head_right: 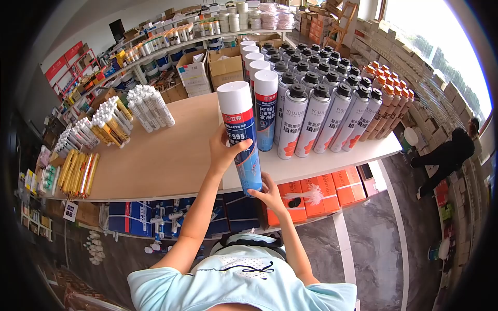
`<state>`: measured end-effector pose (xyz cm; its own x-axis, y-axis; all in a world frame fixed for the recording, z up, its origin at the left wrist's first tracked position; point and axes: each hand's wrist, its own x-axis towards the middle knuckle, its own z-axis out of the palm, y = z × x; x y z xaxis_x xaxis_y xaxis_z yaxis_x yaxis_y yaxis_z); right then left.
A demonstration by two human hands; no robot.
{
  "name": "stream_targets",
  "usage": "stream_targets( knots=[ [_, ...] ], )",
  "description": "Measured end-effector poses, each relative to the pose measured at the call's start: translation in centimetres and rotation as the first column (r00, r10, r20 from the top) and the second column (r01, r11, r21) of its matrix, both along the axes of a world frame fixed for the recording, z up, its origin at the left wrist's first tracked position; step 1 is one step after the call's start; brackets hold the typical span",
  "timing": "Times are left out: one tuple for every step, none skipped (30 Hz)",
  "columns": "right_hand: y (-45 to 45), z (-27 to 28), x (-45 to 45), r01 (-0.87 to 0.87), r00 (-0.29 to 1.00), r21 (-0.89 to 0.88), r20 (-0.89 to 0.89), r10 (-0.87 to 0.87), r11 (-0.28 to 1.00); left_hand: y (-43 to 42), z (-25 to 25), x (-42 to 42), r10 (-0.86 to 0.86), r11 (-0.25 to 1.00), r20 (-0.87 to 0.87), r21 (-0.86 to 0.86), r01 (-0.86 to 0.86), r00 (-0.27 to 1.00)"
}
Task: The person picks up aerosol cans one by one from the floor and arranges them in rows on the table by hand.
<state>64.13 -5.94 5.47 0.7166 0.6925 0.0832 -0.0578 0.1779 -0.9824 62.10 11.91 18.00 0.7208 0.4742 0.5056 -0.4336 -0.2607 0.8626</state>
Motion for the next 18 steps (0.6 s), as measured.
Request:
stream_targets(
  knots=[
    [0.1,-0.6,0.5,0.090,0.992,0.048,0.081,-0.094,0.995,-0.3,0.1,0.4,0.104,0.985,0.030,0.138,-0.107,0.994],
    [0.2,-1.2,1.1,0.100,0.991,0.049,0.080,-0.103,0.994,-0.7,0.2,0.6,0.161,0.968,0.016,0.191,-0.161,0.987],
    [0.2,-1.8,1.5,0.195,0.969,-0.015,0.157,-0.191,0.981,-1.2,0.6,0.8,0.154,0.969,0.014,0.193,-0.153,0.988],
    [0.2,-2.3,1.9,0.292,0.934,-0.072,0.238,-0.267,0.954,-1.7,0.9,1.2,0.216,0.953,0.032,0.210,-0.218,0.976],
    [0.2,-2.9,2.1,0.296,0.933,-0.072,0.236,-0.272,0.953,-2.3,1.1,1.5,0.279,0.932,0.051,0.225,-0.284,0.959],
    [0.4,-3.1,2.2,0.303,0.944,-0.079,0.165,-0.287,0.950,-2.7,1.3,1.6,0.285,0.931,0.053,0.222,-0.289,0.957],
    [0.7,-3.2,2.2,0.310,0.949,-0.085,0.092,-0.302,0.947,-3.1,1.1,2.0,0.280,0.932,0.053,0.226,-0.285,0.959],
    [0.9,-3.4,2.1,0.321,0.945,-0.064,0.092,-0.315,0.945,-3.5,0.6,2.6,0.261,0.950,0.069,0.159,-0.269,0.963],
    [1.1,-4.0,2.3,0.328,0.942,-0.059,0.092,-0.322,0.943,-3.6,0.1,3.1,0.241,0.964,0.087,0.091,-0.248,0.967],
    [1.2,-4.5,2.4,0.329,0.941,-0.052,0.100,-0.323,0.943,-3.7,-0.3,3.4,0.251,0.959,0.081,0.119,-0.259,0.965],
    [1.3,-4.9,2.6,0.331,0.940,-0.046,0.109,-0.325,0.943,-3.8,-0.7,3.7,0.242,0.960,0.087,0.122,-0.251,0.966],
    [1.3,-4.8,2.6,0.340,0.936,-0.068,0.124,-0.330,0.938,-4.0,-0.9,3.8,0.253,0.956,0.061,0.140,-0.259,0.966],
    [1.3,-4.8,2.7,0.347,0.933,-0.065,0.129,-0.337,0.936,-4.2,-1.1,3.9,0.266,0.951,0.036,0.156,-0.268,0.963],
    [1.3,-4.7,2.7,0.357,0.929,-0.082,0.140,-0.344,0.931,-4.2,-1.4,4.1,0.277,0.941,0.051,0.185,-0.282,0.959],
    [1.2,-4.7,2.8,0.364,0.925,-0.099,0.151,-0.348,0.926,-4.4,-1.5,4.1,0.276,0.942,0.058,0.183,-0.282,0.959],
    [1.2,-4.8,2.8,0.374,0.921,-0.107,0.161,-0.355,0.921,-4.5,-1.6,4.2,0.279,0.942,0.048,0.181,-0.283,0.959],
    [1.3,-4.9,3.0,0.372,0.921,-0.106,0.165,-0.352,0.922,-4.5,-1.8,4.3,0.284,0.941,0.035,0.180,-0.286,0.958],
    [1.4,-5.2,3.3,0.385,0.915,-0.119,0.183,-0.361,0.915,-4.6,-1.9,4.3,0.281,0.942,0.030,0.179,-0.282,0.959]
  ],
)
